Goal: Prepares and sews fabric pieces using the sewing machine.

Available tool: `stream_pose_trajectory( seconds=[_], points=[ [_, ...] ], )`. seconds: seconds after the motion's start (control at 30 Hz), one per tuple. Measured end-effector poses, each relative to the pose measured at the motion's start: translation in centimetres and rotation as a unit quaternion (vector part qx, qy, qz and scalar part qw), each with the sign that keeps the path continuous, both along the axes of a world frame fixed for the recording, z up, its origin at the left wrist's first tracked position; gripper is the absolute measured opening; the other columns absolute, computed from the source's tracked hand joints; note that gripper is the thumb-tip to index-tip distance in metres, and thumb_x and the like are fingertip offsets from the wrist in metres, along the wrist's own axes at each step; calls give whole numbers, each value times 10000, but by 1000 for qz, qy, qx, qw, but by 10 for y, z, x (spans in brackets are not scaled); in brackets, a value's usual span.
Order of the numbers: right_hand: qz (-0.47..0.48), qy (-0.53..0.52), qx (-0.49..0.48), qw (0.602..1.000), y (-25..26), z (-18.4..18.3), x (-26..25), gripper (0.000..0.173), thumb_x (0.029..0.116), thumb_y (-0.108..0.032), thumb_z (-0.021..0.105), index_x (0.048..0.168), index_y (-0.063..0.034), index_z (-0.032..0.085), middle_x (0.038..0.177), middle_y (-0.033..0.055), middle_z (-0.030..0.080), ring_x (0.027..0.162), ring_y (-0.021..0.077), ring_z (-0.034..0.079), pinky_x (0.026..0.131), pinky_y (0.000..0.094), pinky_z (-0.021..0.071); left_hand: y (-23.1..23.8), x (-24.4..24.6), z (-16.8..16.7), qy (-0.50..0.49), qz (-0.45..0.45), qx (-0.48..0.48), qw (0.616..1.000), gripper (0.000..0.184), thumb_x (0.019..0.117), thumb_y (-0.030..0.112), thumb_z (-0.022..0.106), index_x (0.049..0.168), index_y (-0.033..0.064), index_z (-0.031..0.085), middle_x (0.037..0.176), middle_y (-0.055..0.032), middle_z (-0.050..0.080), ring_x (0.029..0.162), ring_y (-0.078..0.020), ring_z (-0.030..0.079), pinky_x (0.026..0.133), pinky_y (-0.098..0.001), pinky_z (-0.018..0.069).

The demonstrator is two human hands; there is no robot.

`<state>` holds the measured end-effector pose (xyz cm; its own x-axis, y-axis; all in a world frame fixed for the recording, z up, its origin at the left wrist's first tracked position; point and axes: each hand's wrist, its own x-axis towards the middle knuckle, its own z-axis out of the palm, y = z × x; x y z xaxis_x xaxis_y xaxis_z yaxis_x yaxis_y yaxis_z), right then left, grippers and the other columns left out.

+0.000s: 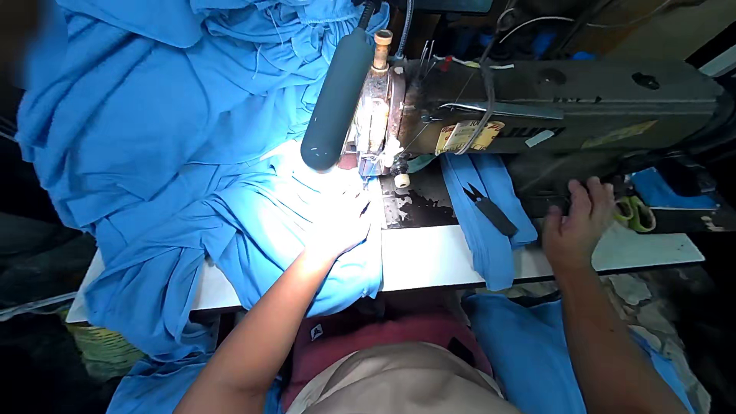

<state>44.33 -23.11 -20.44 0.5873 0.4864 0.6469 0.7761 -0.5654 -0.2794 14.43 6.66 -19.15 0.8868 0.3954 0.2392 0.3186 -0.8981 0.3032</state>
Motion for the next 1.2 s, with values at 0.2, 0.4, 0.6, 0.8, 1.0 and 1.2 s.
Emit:
stream_pose_trajectory(
  seconds=[0.2,0.4,0.6,0.8,1.0,1.2],
  points=[
    [-3,4,21,1000,1,-7,-2,487,1017,-183,438,1439,48,514,1548,342,401,1477,569,276,1185,680,221,-6,-5,9,-4,6,-2,1000,366,994,221,509,1273,73,694,1375,-156,614,1299,-359,553,1051,-561,427],
    [-22,90,-72,993,-1,0,-10,381,1025,-67,431,1322,67,628,1400,361,547,1332,558,496,1082,679,385,1,2,1,-19,-4,-4,1000,388,937,168,503,1239,38,709,1359,-181,626,1294,-375,568,1044,-573,439],
    [-2,78,0,997,-8,22,-13,448,998,-100,474,1404,78,545,1518,359,429,1460,553,327,1192,648,271,-1,1,4,-5,2,-20,1000,384,954,170,509,1266,46,694,1374,-173,620,1298,-366,566,1048,-580,431],
    [200,31,148,968,32,56,-116,412,1055,-197,473,1369,70,496,1443,208,536,1386,177,491,1122,348,440,5,5,-3,-11,-9,-15,1000,406,952,188,497,1276,36,687,1372,-191,618,1306,-393,556,1037,-602,433],
    [332,163,-58,927,79,3,-190,455,1000,-274,518,1298,40,657,1367,276,610,1284,427,590,1059,566,480,-87,-59,13,-120,-141,-64,981,319,936,197,493,1044,30,742,1072,-155,735,962,-284,733,777,-454,606],
    [279,55,-89,954,85,-19,-195,444,1038,-350,417,1178,-70,732,1213,113,730,1194,326,669,1020,564,495,-96,-126,-67,274,3,-322,906,425,1072,307,477,1327,14,648,1257,-248,678,1221,-403,630,1060,-589,463]
  ],
)
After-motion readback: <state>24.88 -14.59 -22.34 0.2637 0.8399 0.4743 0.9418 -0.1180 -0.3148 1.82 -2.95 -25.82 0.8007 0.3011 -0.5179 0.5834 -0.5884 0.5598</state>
